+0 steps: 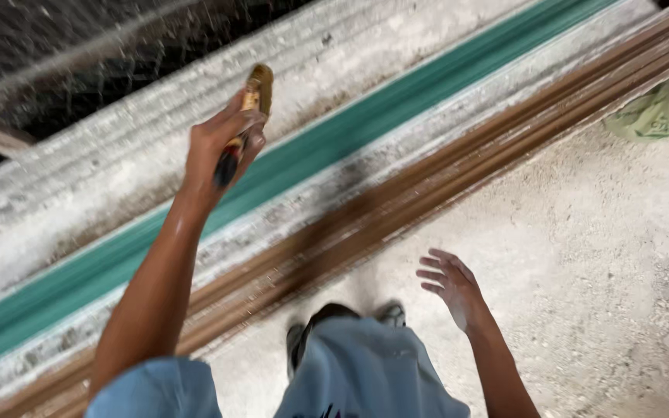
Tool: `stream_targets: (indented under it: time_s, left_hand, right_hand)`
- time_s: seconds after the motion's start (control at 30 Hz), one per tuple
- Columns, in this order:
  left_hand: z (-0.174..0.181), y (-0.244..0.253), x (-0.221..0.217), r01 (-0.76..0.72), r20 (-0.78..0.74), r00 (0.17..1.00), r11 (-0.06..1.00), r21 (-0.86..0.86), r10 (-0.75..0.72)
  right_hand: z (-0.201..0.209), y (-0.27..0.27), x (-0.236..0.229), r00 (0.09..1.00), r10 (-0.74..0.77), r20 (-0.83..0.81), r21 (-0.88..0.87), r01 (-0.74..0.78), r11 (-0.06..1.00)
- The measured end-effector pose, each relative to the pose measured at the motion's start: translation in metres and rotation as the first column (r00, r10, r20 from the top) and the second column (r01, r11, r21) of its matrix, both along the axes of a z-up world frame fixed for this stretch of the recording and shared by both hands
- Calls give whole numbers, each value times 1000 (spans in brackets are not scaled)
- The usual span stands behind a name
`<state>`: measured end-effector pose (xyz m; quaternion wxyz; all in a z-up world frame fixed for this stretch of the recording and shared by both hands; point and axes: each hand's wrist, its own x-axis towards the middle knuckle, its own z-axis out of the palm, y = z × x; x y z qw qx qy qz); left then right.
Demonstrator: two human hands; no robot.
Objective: The person mixes a reddish-brown paste in a bucket using a scraper, then uses a brush to apply the mixture onto long decorative mouldings laid on the floor. The person repeatedly dips the brush into a separate container of reddish liquid and continues coating the mouldings.
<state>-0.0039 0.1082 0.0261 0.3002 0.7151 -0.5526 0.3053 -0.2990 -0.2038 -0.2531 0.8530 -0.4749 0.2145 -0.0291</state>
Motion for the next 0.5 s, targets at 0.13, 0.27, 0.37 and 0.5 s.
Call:
stream_targets:
  time_s: [0.13, 0.27, 0.37, 0.5]
  left_hand:
    - [-5, 89, -27, -197, -795, 346, 790, -581, -498]
    - [7, 182, -20, 38, -732, 677, 997, -61, -71]
    - [26, 251, -4, -79, -358, 927, 990, 116, 116]
    - [46, 320, -6, -97, -275, 961, 966, -239, 29]
  right_hand:
    - [3, 82, 1, 999, 21, -28, -15, -21, 1000]
    - [21, 186, 24, 998, 37, -42, -50, -39, 998]
    - [38, 264, 22, 998, 51, -44, 8, -50, 999]
    - [60, 333, 17, 997, 59, -56, -5, -60, 998]
